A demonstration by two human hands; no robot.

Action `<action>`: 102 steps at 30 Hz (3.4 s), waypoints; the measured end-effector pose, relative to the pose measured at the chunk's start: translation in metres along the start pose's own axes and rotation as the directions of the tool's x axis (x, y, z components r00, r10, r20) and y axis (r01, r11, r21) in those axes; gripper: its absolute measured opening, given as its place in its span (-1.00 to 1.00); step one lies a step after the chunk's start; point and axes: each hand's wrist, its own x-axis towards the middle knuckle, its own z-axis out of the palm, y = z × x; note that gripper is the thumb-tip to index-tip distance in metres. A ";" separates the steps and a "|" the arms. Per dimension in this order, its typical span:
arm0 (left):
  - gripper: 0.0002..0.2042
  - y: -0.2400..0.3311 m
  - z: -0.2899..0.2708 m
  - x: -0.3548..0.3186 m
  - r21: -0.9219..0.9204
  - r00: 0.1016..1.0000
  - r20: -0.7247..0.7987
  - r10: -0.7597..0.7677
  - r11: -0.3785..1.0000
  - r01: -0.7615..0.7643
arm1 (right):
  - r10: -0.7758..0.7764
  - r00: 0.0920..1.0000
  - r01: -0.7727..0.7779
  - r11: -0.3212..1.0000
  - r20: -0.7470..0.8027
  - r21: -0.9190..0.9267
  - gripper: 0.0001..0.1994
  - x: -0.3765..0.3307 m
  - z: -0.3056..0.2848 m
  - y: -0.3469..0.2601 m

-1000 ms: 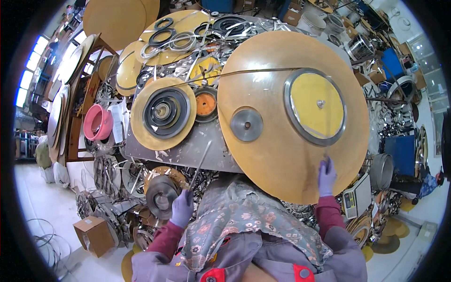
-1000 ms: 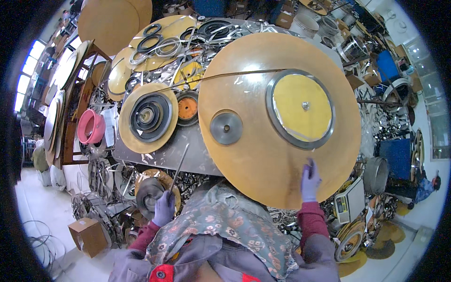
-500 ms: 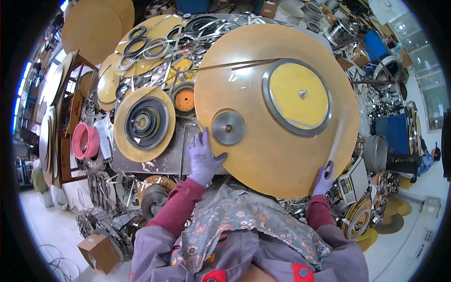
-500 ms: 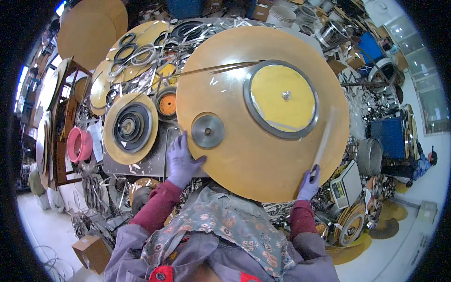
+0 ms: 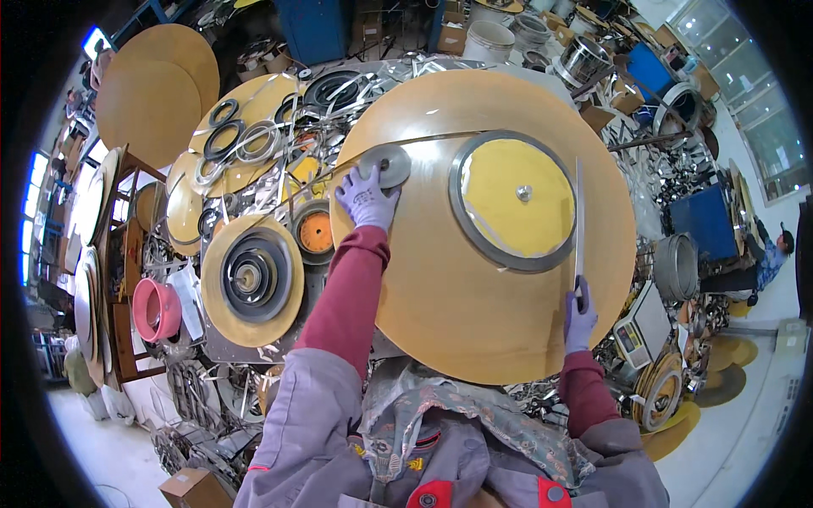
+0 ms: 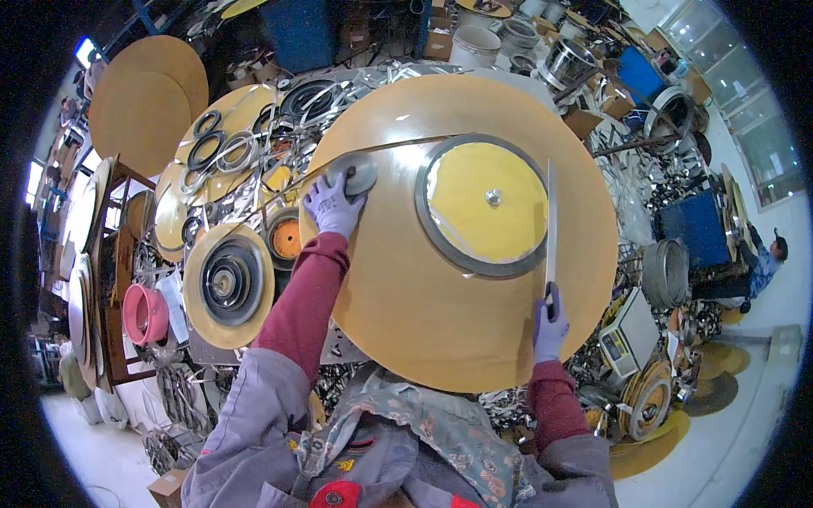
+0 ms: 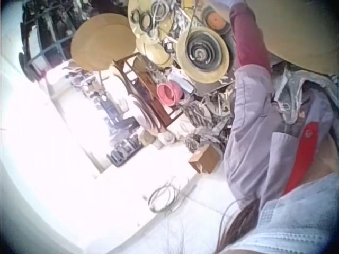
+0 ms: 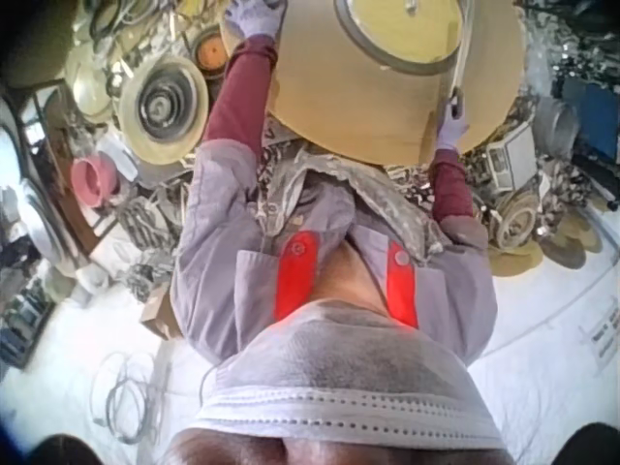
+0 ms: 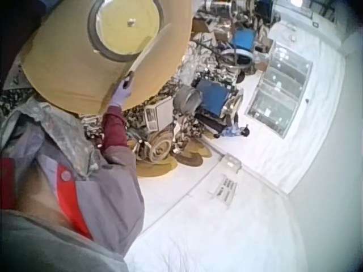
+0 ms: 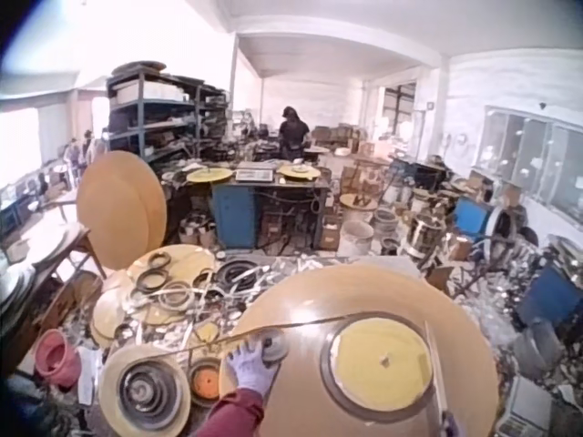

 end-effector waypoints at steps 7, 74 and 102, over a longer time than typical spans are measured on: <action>-0.46 -0.005 0.026 -0.015 -0.020 0.938 -0.172 0.301 0.951 -0.309 | -0.136 0.984 0.072 0.898 -0.117 -0.434 -0.58 0.017 -0.016 0.018; -0.35 0.096 0.040 -0.144 -0.086 0.920 0.101 0.378 0.925 -0.370 | -0.079 0.978 0.169 0.847 0.195 -0.504 -0.61 0.082 -0.025 -0.001; -0.67 -0.071 0.036 0.115 -0.823 0.886 0.436 0.156 0.467 0.322 | -0.124 0.990 0.132 0.596 0.071 -0.792 -0.51 0.022 -0.023 -0.033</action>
